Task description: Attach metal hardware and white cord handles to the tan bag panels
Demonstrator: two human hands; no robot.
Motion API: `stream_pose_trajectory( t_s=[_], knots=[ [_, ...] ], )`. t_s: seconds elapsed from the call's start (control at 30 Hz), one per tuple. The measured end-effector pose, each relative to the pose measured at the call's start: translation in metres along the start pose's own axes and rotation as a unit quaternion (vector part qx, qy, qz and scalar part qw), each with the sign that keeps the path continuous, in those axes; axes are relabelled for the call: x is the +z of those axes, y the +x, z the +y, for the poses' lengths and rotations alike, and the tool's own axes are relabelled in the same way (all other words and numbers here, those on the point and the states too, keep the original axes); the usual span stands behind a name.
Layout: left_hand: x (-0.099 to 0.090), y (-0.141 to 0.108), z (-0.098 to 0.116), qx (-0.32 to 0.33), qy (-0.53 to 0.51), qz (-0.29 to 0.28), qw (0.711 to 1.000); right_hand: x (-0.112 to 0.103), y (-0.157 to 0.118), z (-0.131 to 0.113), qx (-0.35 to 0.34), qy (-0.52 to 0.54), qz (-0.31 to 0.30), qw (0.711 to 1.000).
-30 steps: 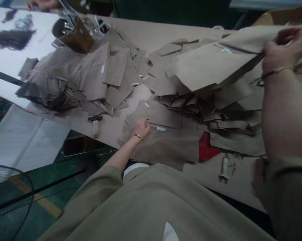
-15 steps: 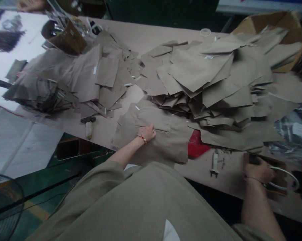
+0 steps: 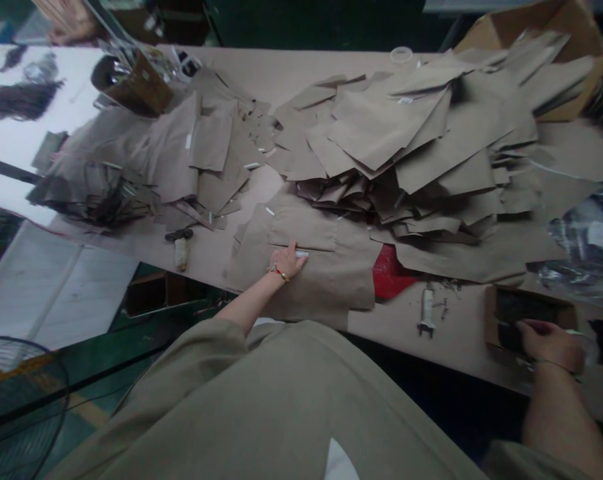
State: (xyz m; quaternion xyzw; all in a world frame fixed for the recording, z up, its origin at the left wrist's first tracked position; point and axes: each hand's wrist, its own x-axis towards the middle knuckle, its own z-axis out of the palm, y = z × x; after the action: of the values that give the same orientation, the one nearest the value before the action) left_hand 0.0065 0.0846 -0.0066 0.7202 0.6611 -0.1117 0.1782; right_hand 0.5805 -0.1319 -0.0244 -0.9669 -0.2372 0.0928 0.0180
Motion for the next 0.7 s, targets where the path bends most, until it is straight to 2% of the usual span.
stream_pose_trajectory(
  t_s=[0.07,0.1,0.17,0.2,0.23,0.3,0.33,0.37,0.43,0.5,0.6,0.7],
  knots=[
    [-0.002,-0.013,-0.008,0.006,-0.015,0.013,1.000,-0.015,-0.014,-0.010,0.043,0.048,0.006,0.998],
    [-0.002,-0.022,-0.010,0.018,-0.027,0.017,0.999,-0.022,-0.027,-0.023,0.030,0.082,0.019,0.996],
    [0.001,-0.040,-0.004,0.081,-0.063,0.017,0.995,-0.027,-0.066,-0.064,-0.067,0.161,0.019,0.984],
    [0.002,-0.050,0.002,0.131,-0.083,0.014,0.988,-0.025,-0.092,-0.092,-0.129,0.197,-0.013,0.972],
    [0.003,-0.058,0.010,0.189,-0.101,0.009,0.977,-0.020,-0.121,-0.122,-0.187,0.231,-0.072,0.952],
    [0.004,-0.071,0.024,0.293,-0.127,-0.008,0.948,-0.004,-0.181,-0.184,-0.296,0.277,-0.231,0.884],
    [0.004,-0.075,0.028,0.323,-0.133,-0.019,0.937,0.007,-0.209,-0.212,-0.330,0.308,-0.282,0.846],
    [0.002,-0.076,0.029,0.330,-0.137,-0.026,0.934,0.017,-0.233,-0.237,-0.350,0.326,-0.313,0.821],
    [-0.002,-0.073,0.022,0.304,-0.145,-0.029,0.941,0.036,-0.266,-0.273,-0.364,0.347,-0.340,0.794],
    [-0.006,-0.062,0.003,0.274,-0.156,-0.015,0.949,0.048,-0.282,-0.297,-0.371,0.347,-0.351,0.786],
    [-0.007,-0.037,-0.029,0.279,-0.176,0.006,0.944,0.056,-0.286,-0.327,-0.402,0.324,-0.364,0.775],
    [-0.001,-0.008,-0.052,0.225,-0.202,0.052,0.952,0.060,-0.282,-0.361,-0.446,0.276,-0.331,0.784]
  ],
)
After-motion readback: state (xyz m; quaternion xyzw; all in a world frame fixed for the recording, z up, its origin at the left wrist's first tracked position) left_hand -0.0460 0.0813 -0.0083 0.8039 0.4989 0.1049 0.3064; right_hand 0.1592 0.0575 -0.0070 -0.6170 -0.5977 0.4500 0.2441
